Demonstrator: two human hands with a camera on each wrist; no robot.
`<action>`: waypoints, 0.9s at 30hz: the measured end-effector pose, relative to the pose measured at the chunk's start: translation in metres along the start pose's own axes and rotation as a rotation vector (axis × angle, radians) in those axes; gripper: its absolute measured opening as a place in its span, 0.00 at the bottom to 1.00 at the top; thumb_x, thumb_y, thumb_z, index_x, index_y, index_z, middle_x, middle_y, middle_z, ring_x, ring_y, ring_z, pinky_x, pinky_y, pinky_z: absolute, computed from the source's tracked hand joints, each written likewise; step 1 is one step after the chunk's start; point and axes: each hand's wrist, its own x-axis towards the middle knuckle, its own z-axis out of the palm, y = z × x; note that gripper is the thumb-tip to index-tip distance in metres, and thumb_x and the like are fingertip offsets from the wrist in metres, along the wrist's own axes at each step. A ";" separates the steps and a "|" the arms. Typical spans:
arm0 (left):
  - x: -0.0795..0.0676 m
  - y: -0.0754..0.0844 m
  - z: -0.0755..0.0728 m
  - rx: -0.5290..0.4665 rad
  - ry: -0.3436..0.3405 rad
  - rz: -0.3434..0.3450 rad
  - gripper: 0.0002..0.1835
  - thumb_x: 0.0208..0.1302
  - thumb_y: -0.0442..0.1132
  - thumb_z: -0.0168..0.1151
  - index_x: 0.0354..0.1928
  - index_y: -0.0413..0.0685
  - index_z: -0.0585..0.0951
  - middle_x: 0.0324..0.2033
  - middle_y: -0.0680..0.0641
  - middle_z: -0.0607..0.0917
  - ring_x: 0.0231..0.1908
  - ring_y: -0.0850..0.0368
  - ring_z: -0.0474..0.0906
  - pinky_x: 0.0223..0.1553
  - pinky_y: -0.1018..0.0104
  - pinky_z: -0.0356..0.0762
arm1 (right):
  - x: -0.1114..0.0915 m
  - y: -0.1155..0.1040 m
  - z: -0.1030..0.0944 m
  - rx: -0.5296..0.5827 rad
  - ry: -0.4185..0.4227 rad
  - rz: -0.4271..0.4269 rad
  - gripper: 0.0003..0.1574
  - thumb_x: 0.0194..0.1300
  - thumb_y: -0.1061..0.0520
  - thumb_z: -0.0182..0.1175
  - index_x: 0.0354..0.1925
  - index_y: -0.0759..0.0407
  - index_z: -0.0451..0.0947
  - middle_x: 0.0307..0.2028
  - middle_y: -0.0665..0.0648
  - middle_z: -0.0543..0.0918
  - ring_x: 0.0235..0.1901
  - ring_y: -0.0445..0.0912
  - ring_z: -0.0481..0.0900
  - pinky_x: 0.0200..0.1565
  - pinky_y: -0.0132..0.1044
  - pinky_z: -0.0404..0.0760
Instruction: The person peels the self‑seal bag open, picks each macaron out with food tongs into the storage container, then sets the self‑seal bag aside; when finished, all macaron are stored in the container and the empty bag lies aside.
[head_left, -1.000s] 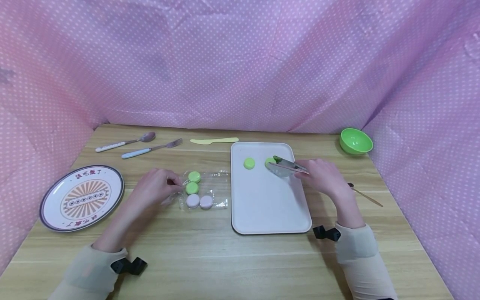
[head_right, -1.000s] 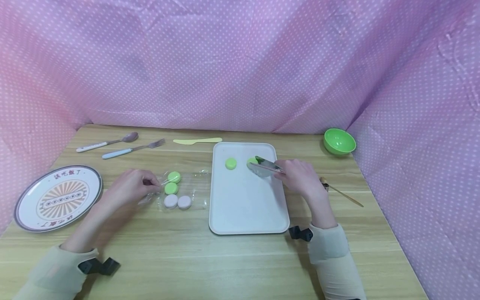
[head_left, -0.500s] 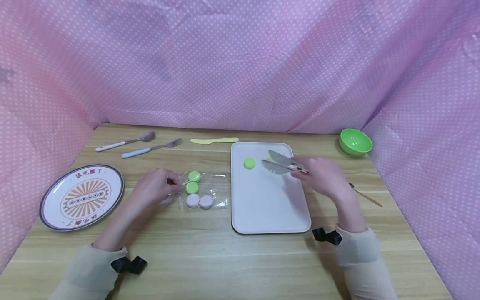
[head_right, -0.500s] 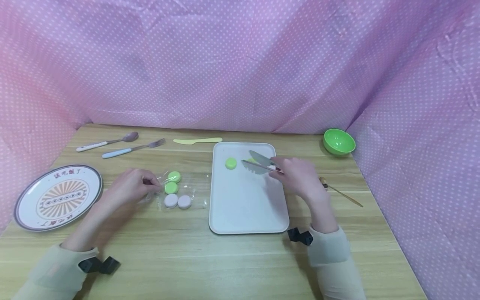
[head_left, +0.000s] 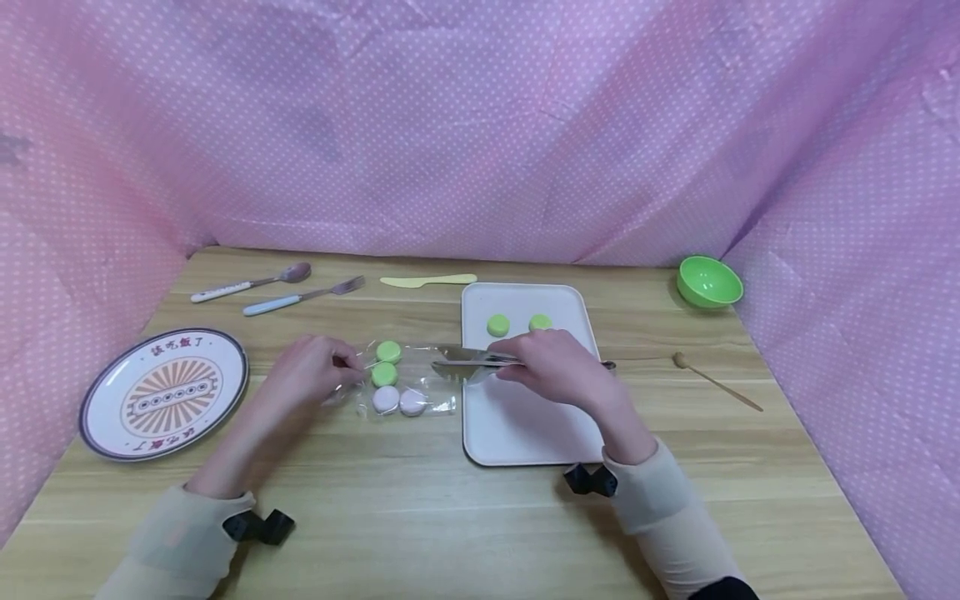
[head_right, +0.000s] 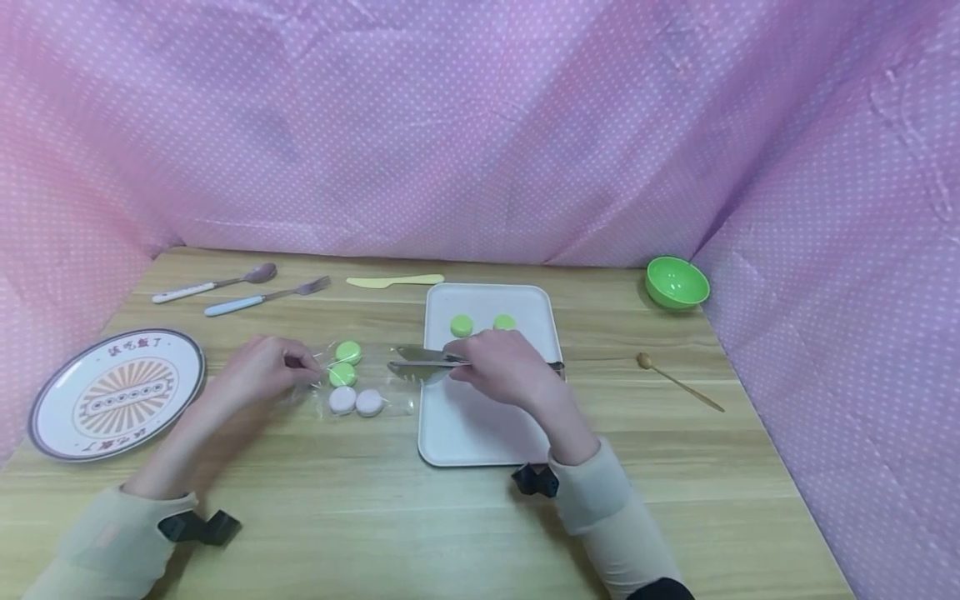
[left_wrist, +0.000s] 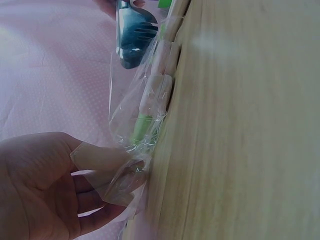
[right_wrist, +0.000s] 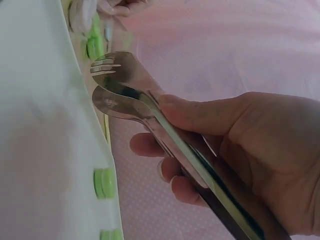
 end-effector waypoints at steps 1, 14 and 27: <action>0.000 0.000 0.000 -0.001 -0.001 0.001 0.04 0.53 0.44 0.69 0.24 0.65 0.84 0.27 0.58 0.86 0.32 0.60 0.77 0.38 0.61 0.71 | 0.002 -0.002 0.002 -0.002 0.000 -0.013 0.11 0.63 0.46 0.60 0.45 0.41 0.79 0.30 0.40 0.81 0.26 0.38 0.73 0.33 0.37 0.75; 0.002 0.003 0.000 -0.009 0.009 0.006 0.04 0.53 0.47 0.69 0.27 0.58 0.85 0.29 0.55 0.86 0.31 0.59 0.77 0.36 0.62 0.73 | 0.010 -0.016 0.008 0.039 -0.069 -0.126 0.08 0.63 0.46 0.60 0.42 0.39 0.79 0.26 0.38 0.76 0.23 0.36 0.68 0.28 0.30 0.69; 0.001 0.004 0.001 0.017 0.052 0.012 0.04 0.51 0.45 0.70 0.29 0.58 0.85 0.30 0.54 0.86 0.33 0.58 0.78 0.36 0.60 0.74 | 0.012 -0.028 0.015 0.065 -0.121 -0.214 0.08 0.62 0.48 0.62 0.41 0.41 0.78 0.28 0.36 0.77 0.23 0.35 0.67 0.27 0.30 0.68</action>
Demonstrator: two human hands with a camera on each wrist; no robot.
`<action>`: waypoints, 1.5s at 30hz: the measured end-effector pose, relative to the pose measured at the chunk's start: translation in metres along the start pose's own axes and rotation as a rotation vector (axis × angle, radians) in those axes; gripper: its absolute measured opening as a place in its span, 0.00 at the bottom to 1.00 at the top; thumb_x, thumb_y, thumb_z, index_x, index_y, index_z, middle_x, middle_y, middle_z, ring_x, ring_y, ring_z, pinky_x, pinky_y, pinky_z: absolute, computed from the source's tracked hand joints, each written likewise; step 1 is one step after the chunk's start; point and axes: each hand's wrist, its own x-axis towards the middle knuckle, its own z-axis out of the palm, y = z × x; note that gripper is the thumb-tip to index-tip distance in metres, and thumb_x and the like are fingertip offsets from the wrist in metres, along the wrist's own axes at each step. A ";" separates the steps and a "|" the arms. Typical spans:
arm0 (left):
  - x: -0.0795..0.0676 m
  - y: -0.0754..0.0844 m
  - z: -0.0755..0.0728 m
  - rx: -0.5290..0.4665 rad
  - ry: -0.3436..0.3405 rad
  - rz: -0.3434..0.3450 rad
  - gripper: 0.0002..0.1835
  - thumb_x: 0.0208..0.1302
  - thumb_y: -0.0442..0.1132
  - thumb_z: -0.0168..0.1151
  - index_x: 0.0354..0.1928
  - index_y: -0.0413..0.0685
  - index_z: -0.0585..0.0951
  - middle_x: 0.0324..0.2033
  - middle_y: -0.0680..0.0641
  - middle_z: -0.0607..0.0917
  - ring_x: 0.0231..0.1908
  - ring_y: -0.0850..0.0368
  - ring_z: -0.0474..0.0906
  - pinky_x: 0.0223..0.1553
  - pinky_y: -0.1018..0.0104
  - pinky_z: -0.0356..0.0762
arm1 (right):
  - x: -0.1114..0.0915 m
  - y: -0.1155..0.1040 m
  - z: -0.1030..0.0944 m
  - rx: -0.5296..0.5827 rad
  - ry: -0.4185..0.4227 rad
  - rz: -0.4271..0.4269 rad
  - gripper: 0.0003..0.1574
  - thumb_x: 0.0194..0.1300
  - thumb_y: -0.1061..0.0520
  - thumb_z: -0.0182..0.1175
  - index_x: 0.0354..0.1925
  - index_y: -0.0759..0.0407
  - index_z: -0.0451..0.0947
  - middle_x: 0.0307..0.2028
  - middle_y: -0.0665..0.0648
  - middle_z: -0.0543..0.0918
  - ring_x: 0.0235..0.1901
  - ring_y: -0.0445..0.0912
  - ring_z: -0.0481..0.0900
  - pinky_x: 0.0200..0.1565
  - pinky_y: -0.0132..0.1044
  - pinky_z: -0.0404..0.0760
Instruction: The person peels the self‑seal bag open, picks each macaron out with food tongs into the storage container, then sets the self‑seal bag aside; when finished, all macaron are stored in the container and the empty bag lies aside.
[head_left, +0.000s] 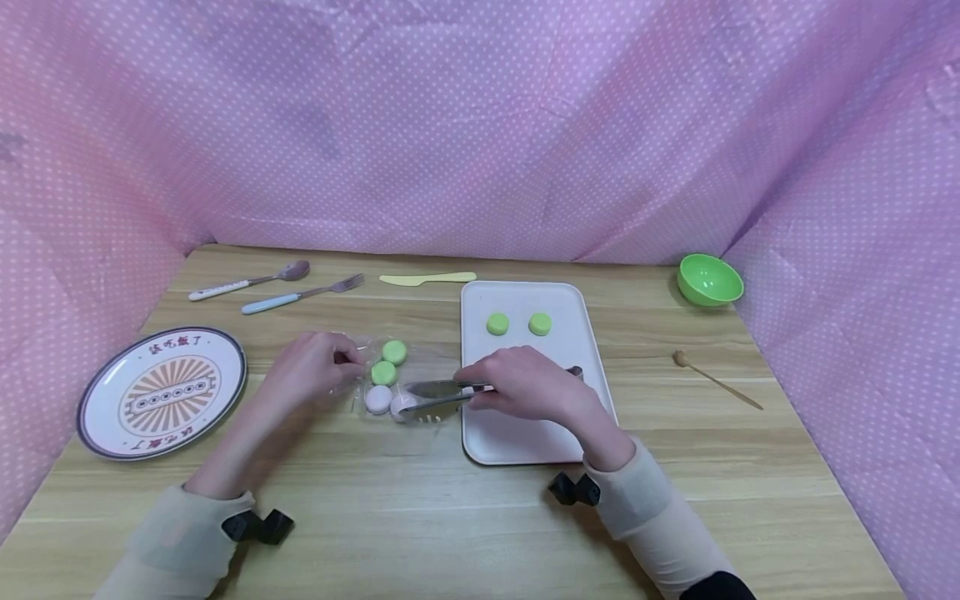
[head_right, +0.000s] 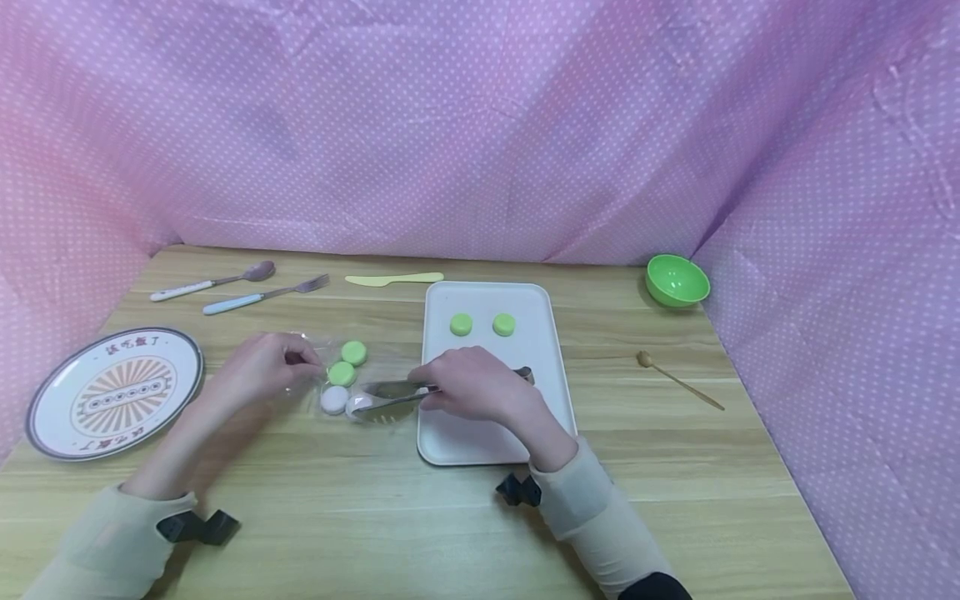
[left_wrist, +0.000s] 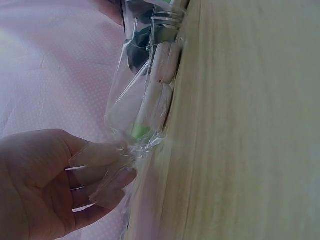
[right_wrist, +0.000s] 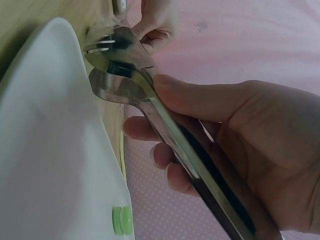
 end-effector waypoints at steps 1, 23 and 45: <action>0.000 0.000 0.000 0.004 0.005 0.004 0.03 0.51 0.45 0.70 0.29 0.58 0.85 0.30 0.54 0.86 0.32 0.58 0.78 0.36 0.60 0.74 | 0.000 -0.001 0.001 -0.005 -0.002 -0.002 0.08 0.62 0.48 0.62 0.42 0.41 0.78 0.28 0.36 0.77 0.24 0.35 0.68 0.27 0.30 0.68; -0.002 -0.001 -0.001 -0.007 0.005 -0.039 0.02 0.53 0.44 0.68 0.30 0.61 0.86 0.34 0.53 0.87 0.36 0.55 0.79 0.39 0.57 0.73 | 0.001 0.004 0.003 -0.090 0.105 0.088 0.07 0.60 0.48 0.63 0.39 0.41 0.79 0.26 0.37 0.77 0.21 0.37 0.66 0.22 0.31 0.65; -0.002 -0.002 -0.003 0.012 -0.022 -0.045 0.02 0.52 0.42 0.68 0.28 0.59 0.84 0.29 0.53 0.85 0.32 0.56 0.77 0.36 0.59 0.73 | -0.003 0.004 -0.002 -0.107 0.126 0.112 0.06 0.60 0.47 0.63 0.36 0.41 0.76 0.25 0.38 0.76 0.22 0.37 0.67 0.23 0.31 0.66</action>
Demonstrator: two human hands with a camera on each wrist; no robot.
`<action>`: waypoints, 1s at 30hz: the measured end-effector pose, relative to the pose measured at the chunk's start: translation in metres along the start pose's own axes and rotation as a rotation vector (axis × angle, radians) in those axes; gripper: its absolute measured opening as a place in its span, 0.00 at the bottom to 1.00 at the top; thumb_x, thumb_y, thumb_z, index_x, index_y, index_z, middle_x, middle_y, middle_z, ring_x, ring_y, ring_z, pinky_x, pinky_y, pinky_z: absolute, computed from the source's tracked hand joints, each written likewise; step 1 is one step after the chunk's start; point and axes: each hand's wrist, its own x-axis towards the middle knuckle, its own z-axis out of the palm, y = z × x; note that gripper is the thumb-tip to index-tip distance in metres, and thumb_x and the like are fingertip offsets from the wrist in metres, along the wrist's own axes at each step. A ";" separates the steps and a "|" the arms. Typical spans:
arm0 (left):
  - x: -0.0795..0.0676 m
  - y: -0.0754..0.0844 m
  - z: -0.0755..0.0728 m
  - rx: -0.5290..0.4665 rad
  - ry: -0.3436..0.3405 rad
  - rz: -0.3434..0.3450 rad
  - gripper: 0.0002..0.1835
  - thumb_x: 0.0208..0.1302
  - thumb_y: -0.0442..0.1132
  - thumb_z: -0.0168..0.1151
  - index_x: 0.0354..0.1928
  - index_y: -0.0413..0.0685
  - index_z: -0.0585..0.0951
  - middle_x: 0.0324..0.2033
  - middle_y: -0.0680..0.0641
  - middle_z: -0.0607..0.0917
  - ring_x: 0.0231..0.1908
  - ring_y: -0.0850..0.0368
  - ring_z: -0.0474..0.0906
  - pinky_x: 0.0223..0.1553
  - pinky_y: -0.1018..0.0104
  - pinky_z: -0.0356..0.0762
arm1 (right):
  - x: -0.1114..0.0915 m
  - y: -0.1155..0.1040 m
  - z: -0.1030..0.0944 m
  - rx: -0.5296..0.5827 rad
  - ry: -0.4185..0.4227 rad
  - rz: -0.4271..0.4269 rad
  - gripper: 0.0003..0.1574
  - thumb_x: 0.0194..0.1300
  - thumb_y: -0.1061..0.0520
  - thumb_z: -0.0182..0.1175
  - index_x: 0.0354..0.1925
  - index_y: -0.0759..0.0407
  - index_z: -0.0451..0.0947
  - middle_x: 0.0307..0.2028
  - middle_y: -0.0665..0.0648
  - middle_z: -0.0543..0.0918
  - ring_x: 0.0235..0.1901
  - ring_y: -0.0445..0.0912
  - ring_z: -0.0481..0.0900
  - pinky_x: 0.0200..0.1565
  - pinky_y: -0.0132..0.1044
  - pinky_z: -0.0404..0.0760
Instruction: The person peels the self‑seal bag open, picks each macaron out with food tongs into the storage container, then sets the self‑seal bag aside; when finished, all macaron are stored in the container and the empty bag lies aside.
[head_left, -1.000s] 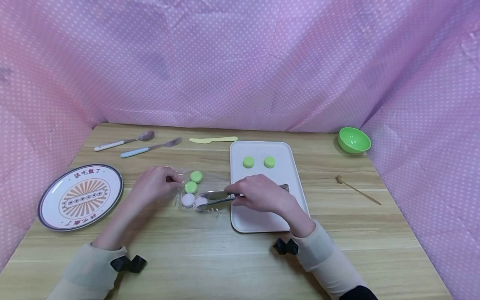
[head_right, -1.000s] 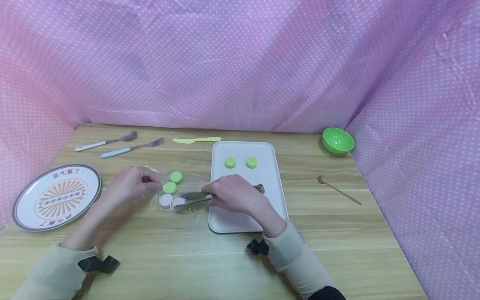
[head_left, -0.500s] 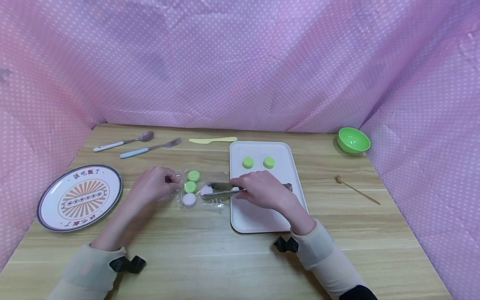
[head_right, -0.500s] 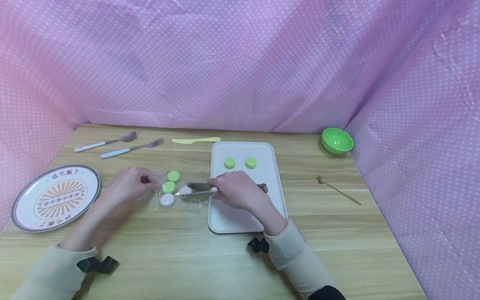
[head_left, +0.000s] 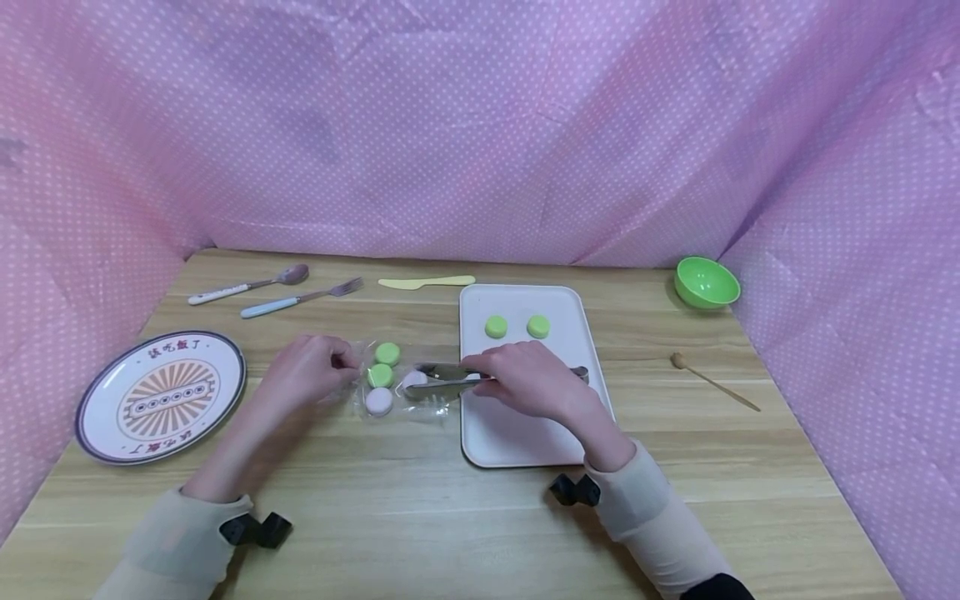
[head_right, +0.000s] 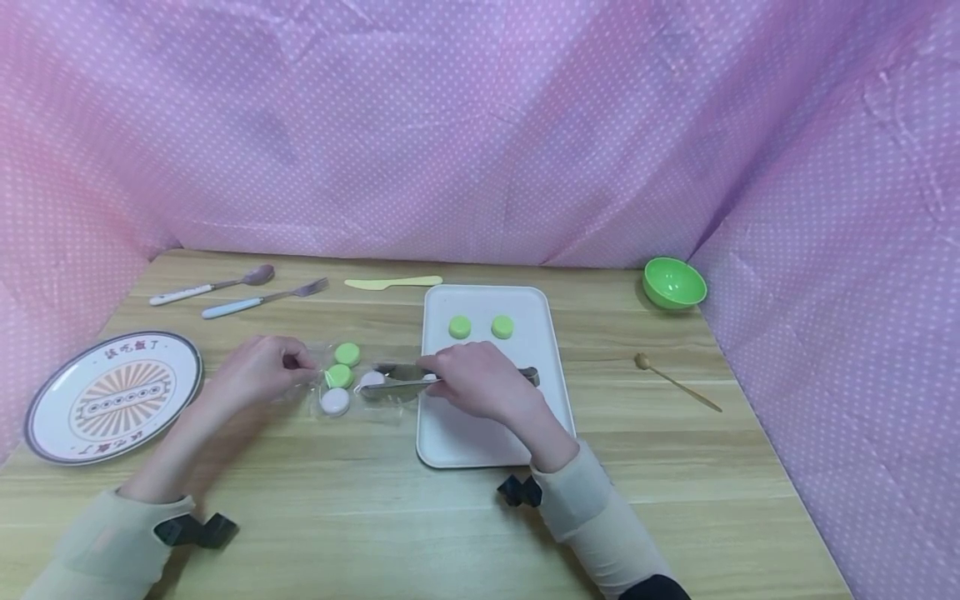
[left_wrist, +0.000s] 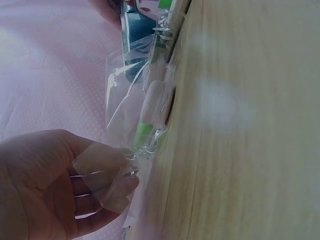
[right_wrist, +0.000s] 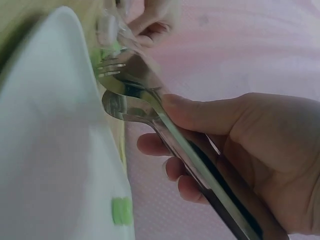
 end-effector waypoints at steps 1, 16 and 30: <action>0.000 0.000 0.000 0.000 0.000 -0.001 0.02 0.52 0.42 0.68 0.28 0.59 0.84 0.29 0.53 0.85 0.32 0.56 0.77 0.35 0.59 0.73 | -0.002 0.002 -0.002 0.010 0.005 0.011 0.05 0.60 0.47 0.63 0.35 0.40 0.76 0.25 0.38 0.76 0.22 0.37 0.67 0.23 0.31 0.66; -0.001 0.000 -0.001 0.000 -0.007 -0.025 0.02 0.54 0.43 0.65 0.26 0.57 0.83 0.25 0.54 0.83 0.28 0.57 0.73 0.30 0.66 0.67 | -0.061 0.075 -0.019 0.085 0.035 0.210 0.24 0.62 0.48 0.61 0.56 0.51 0.77 0.47 0.53 0.86 0.41 0.48 0.85 0.44 0.46 0.81; -0.001 0.001 -0.001 0.006 -0.025 -0.040 0.03 0.54 0.44 0.65 0.26 0.56 0.83 0.26 0.53 0.82 0.29 0.56 0.73 0.31 0.65 0.67 | -0.062 0.078 -0.015 0.036 -0.009 0.233 0.23 0.61 0.46 0.62 0.54 0.48 0.78 0.39 0.49 0.86 0.27 0.38 0.76 0.31 0.39 0.76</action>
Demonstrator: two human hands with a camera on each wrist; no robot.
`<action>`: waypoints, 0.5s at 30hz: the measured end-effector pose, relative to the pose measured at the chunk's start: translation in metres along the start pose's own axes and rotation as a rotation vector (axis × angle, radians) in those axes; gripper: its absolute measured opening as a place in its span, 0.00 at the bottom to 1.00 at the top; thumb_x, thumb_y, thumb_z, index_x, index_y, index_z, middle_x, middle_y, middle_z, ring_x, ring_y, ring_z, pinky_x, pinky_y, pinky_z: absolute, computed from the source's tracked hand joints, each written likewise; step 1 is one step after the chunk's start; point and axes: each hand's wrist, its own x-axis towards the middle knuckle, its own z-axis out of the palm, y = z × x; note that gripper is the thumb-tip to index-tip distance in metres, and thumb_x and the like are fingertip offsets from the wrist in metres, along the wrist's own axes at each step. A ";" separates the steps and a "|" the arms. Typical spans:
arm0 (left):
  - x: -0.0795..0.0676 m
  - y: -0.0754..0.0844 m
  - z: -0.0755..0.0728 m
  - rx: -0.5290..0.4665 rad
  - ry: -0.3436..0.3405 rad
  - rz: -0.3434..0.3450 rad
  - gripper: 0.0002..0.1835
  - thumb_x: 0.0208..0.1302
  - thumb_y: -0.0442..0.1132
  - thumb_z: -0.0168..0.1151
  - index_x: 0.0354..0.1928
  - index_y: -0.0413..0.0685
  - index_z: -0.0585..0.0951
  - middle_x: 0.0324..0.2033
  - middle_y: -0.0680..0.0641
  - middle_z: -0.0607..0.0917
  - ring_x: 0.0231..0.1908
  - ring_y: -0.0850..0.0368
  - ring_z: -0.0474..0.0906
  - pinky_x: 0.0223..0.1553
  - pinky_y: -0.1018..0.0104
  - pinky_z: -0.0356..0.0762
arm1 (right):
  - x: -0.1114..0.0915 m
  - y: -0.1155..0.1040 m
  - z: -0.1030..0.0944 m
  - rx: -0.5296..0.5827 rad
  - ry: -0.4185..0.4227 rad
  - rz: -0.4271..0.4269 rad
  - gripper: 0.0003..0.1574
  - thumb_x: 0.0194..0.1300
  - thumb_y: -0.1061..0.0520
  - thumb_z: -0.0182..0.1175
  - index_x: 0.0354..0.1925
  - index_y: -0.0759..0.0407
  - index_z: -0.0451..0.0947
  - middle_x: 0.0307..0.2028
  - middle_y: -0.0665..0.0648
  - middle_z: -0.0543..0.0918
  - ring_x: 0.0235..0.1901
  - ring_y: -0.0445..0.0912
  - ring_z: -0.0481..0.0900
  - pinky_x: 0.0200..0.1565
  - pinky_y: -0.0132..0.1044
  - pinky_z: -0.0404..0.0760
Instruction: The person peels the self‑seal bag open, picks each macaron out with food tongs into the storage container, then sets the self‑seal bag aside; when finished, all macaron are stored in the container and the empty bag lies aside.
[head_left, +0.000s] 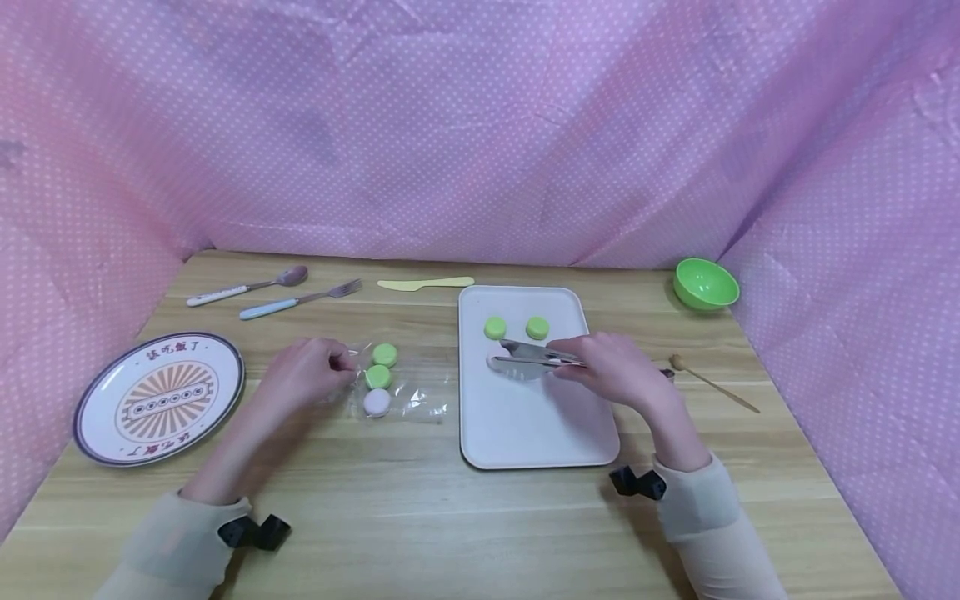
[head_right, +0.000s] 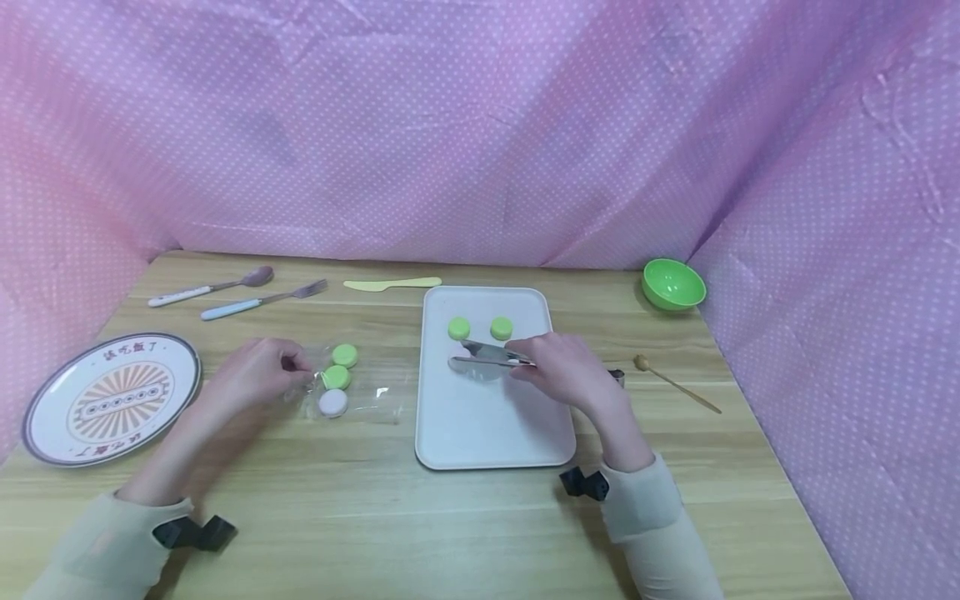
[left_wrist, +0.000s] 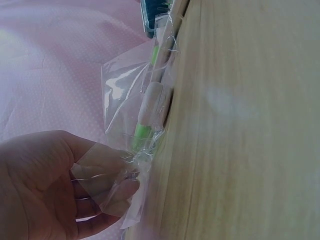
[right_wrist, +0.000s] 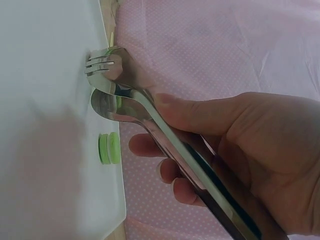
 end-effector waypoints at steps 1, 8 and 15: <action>0.000 0.000 0.000 0.001 0.000 0.000 0.03 0.54 0.44 0.65 0.26 0.56 0.83 0.26 0.53 0.82 0.29 0.56 0.73 0.31 0.65 0.67 | 0.000 0.000 0.000 0.001 0.001 0.000 0.23 0.61 0.46 0.62 0.54 0.48 0.78 0.38 0.49 0.86 0.26 0.38 0.75 0.30 0.39 0.76; 0.000 0.001 0.000 -0.001 -0.001 -0.002 0.03 0.54 0.44 0.65 0.27 0.56 0.83 0.27 0.53 0.83 0.29 0.56 0.74 0.31 0.64 0.68 | 0.000 -0.002 0.001 0.008 -0.001 0.000 0.22 0.61 0.47 0.62 0.54 0.49 0.79 0.37 0.49 0.86 0.24 0.38 0.72 0.29 0.36 0.73; 0.000 0.001 0.000 0.001 -0.003 -0.001 0.02 0.54 0.44 0.65 0.27 0.57 0.83 0.26 0.53 0.83 0.28 0.56 0.73 0.31 0.65 0.67 | 0.000 -0.001 0.001 0.015 -0.005 0.003 0.22 0.61 0.47 0.62 0.54 0.49 0.78 0.38 0.48 0.86 0.24 0.38 0.71 0.29 0.36 0.73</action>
